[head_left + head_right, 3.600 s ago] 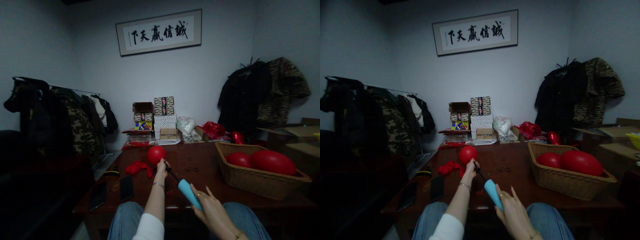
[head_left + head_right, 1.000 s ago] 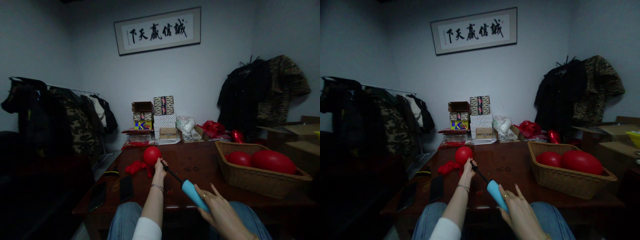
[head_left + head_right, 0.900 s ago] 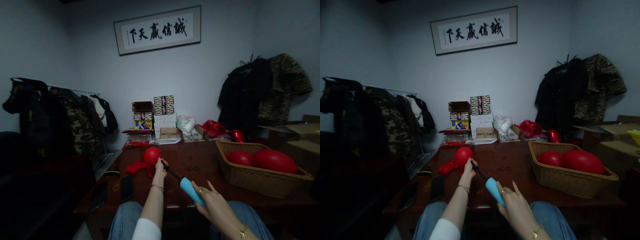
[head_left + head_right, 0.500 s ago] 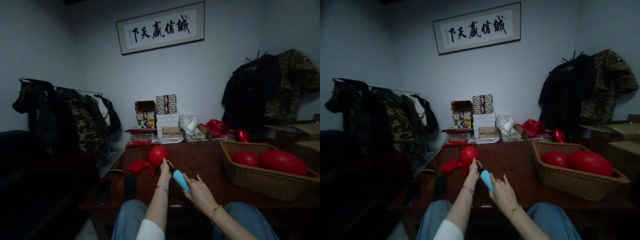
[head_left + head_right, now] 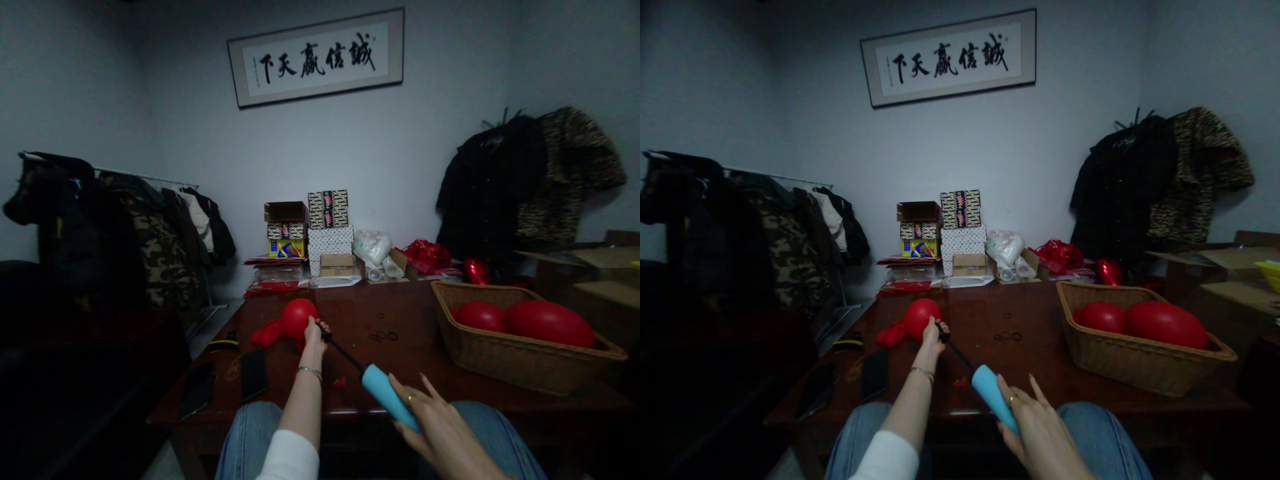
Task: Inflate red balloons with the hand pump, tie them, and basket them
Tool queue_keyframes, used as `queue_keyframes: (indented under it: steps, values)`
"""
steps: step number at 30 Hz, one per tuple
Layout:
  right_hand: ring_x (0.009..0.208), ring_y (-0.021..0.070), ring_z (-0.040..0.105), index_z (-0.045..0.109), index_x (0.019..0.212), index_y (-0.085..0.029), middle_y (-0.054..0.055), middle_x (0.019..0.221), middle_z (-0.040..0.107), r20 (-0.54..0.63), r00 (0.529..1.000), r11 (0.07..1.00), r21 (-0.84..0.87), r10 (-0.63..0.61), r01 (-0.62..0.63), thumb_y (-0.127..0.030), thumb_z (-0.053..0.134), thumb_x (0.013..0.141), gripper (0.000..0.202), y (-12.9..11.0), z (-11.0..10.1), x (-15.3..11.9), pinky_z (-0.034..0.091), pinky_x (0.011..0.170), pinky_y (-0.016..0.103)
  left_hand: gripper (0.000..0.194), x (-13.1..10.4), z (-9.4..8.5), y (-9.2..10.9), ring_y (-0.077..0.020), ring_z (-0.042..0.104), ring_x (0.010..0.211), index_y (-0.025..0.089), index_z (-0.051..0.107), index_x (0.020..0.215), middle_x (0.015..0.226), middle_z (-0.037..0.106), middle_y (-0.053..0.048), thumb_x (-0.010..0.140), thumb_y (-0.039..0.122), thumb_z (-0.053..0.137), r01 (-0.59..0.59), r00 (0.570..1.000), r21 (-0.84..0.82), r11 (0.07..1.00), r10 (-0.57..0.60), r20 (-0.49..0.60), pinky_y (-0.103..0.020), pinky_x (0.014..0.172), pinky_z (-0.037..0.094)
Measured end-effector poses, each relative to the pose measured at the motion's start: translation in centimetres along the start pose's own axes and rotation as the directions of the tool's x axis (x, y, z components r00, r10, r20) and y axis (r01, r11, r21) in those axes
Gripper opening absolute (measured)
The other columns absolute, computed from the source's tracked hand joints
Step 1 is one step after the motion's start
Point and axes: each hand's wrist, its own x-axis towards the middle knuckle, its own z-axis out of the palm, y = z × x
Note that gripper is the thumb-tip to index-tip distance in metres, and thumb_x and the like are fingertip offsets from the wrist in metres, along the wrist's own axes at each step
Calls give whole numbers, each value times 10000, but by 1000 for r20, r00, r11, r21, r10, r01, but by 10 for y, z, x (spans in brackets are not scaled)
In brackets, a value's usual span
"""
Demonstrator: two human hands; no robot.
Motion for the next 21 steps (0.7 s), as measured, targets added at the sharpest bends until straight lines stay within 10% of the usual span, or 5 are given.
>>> queue_keyframes:
  steps: [15,21]
  values:
    - [937,222,624,421,1325,-75,125,1000,668,-6,998,981,-187,55,-55,-194,479,795,546,-24,17,73,248,1067,464,277,-19,24,-23,-71,367,342,191,383,648,446,379,57,902,302,397,47,996,102,994,-54,68,-191,393,302]
    - [998,211,606,399,1338,-76,132,1063,650,-19,1000,987,-158,24,-27,-172,475,792,559,-23,26,61,220,1089,461,258,-13,15,-15,-72,369,337,189,386,651,444,377,57,899,261,386,57,998,148,987,-59,8,-186,386,297]
